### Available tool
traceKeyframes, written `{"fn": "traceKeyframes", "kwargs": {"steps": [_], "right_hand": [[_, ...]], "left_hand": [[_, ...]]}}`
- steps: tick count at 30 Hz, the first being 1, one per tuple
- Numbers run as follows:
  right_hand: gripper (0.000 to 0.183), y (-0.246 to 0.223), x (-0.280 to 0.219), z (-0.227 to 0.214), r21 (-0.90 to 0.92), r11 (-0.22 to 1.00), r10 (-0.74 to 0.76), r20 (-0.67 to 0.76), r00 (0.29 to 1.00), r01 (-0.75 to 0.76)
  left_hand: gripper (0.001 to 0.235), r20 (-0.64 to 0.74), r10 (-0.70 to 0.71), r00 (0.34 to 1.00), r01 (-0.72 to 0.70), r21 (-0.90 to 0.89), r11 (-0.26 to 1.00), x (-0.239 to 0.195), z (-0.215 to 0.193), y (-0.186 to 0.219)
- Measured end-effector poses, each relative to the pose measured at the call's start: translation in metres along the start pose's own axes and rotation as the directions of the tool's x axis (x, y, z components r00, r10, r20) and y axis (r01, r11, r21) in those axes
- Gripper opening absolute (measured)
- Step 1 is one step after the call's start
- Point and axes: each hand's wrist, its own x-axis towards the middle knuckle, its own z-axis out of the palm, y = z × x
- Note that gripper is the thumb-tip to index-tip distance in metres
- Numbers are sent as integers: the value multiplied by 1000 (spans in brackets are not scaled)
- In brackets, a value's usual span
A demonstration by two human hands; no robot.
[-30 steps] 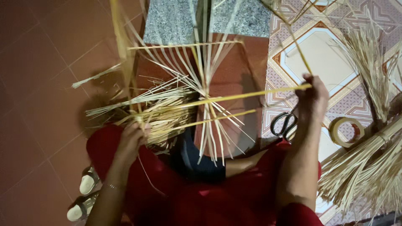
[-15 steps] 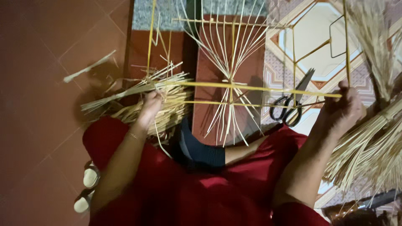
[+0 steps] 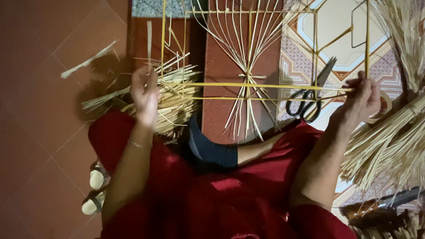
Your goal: The person sits on the floor and weaves dried palm leaves into a rectangular basket frame. They thread the leaves through the frame, tie them with thin strips, and trim excess material using scissors.
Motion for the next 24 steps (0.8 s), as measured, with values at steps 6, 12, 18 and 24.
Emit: {"fn": "traceKeyframes", "kwargs": {"steps": [6,12,18,24], "right_hand": [[33,-60,-28,44,-646,450,-579,315,752,617],[21,-66,-77,115,-415,343,-332,786,522,843],[18,-76,-86,128,-403,434,-204,827,523,806],[25,-74,-90,136,-467,395,-252,773,582,791]], "left_hand": [[31,167,-163,972,185,-127,974,4,13,18],[28,243,-21,970,59,-151,987,4,11,6],[27,228,-68,971,101,-136,986,6,9,1],[19,244,-127,961,199,-299,933,-3,5,7]]}}
